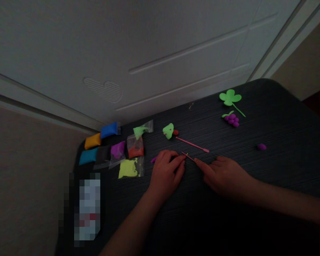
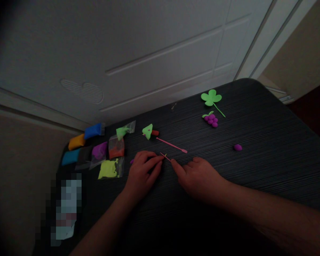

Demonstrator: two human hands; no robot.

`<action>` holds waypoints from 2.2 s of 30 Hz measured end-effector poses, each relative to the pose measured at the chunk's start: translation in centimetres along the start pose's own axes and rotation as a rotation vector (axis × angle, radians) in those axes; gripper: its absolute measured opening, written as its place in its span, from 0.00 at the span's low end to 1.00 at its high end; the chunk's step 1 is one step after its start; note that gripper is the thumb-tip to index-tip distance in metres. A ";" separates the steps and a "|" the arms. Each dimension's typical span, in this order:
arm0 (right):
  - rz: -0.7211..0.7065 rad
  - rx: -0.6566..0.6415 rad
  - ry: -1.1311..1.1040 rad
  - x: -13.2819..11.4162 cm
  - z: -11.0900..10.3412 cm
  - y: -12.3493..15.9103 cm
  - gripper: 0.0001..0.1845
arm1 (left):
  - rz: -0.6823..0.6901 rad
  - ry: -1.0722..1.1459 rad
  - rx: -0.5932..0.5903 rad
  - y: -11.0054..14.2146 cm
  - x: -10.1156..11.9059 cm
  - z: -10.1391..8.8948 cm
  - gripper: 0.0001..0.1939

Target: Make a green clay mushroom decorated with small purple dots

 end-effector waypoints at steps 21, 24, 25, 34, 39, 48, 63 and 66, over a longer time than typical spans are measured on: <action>0.077 -0.013 0.000 0.4 -0.6 -0.1 0.21 | -0.013 -0.003 -0.001 0.0 -0.2 0.1 0.12; 0.074 -0.016 0.001 0.5 -0.7 -0.1 0.21 | -0.016 0.006 -0.003 0.0 -0.2 0.1 0.12; 0.073 -0.014 0.001 0.6 -0.8 -0.2 0.21 | -0.017 0.006 -0.002 0.0 -0.2 0.1 0.12; 0.075 -0.020 -0.004 0.6 -0.7 -0.3 0.22 | -0.017 0.020 0.000 0.0 -0.2 0.0 0.12; 0.060 -0.039 -0.042 0.6 -0.5 -0.2 0.22 | -0.014 0.008 0.002 0.0 -0.3 -0.1 0.12; 0.049 -0.014 -0.025 0.6 -0.5 -0.2 0.23 | -0.018 0.000 -0.006 -0.1 -0.3 0.0 0.11; 0.061 0.013 -0.020 0.6 -0.8 -0.3 0.22 | -0.029 0.021 -0.001 0.0 -0.5 0.1 0.12; 0.080 0.013 -0.016 0.8 -0.8 -0.3 0.23 | -0.024 0.026 0.006 0.0 -0.5 0.0 0.12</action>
Point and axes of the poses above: each hand's wrist, its own y-axis away from the middle knuckle, its own z-axis out of the palm, x = y × z, the point moved 9 cm from there along -y, towards the middle knuckle, and after that the axes turned 7 degrees about -x, right-handed, at the moved point
